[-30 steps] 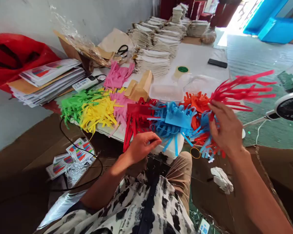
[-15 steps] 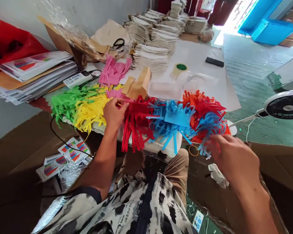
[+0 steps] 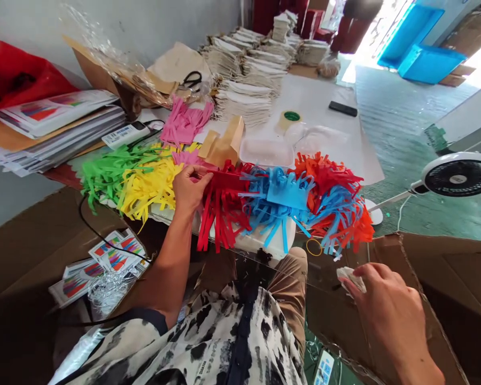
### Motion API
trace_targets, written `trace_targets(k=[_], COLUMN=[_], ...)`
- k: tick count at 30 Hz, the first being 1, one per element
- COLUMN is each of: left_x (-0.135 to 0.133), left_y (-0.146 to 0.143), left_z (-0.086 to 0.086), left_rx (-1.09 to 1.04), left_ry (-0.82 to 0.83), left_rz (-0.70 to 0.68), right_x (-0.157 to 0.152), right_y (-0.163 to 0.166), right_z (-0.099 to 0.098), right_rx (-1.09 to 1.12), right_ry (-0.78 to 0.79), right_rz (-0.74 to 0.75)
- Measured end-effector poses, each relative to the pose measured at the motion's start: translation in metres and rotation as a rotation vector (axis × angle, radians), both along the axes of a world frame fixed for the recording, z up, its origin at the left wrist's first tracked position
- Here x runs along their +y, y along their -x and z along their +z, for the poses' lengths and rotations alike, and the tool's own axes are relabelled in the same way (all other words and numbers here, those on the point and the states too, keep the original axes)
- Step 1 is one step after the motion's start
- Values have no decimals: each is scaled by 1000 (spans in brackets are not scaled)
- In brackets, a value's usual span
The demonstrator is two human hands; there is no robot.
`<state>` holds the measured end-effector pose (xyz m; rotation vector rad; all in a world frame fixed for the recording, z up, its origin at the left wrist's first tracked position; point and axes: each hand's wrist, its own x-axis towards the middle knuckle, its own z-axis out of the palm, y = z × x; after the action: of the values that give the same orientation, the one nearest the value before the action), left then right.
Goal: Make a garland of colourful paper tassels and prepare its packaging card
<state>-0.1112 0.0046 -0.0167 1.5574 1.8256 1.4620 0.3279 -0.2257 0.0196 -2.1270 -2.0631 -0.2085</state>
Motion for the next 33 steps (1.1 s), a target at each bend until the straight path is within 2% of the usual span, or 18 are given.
trace_targets(k=[3, 7, 11, 13, 15, 19, 27, 33], left_x=[-3, -7, -13, -15, -16, -17, -19, -25], left_y=[-2, -3, -1, 0, 0, 3, 11, 12], left_z=[0, -2, -3, -2, 0, 5, 6, 1], left_rx=[-56, -97, -93, -93, -88, -133, -242, -256], left_ry=[-6, 10, -7, -27, -32, -37, -37, -75], left_rz=[-37, -67, -83, -97, -103, -94, -63, -143], right_x=[35, 120, 206, 235, 254, 268, 270, 274], right_y=[33, 114, 206, 238, 257, 262, 252, 252], right_z=[23, 39, 26, 16, 8, 5, 23, 24], right_rx=[115, 222, 226, 195, 174, 227, 396, 590], right_ry=[-100, -195, -205, -144, -84, -52, 83, 109], right_rz=[70, 401, 556, 622, 654, 694, 847, 823])
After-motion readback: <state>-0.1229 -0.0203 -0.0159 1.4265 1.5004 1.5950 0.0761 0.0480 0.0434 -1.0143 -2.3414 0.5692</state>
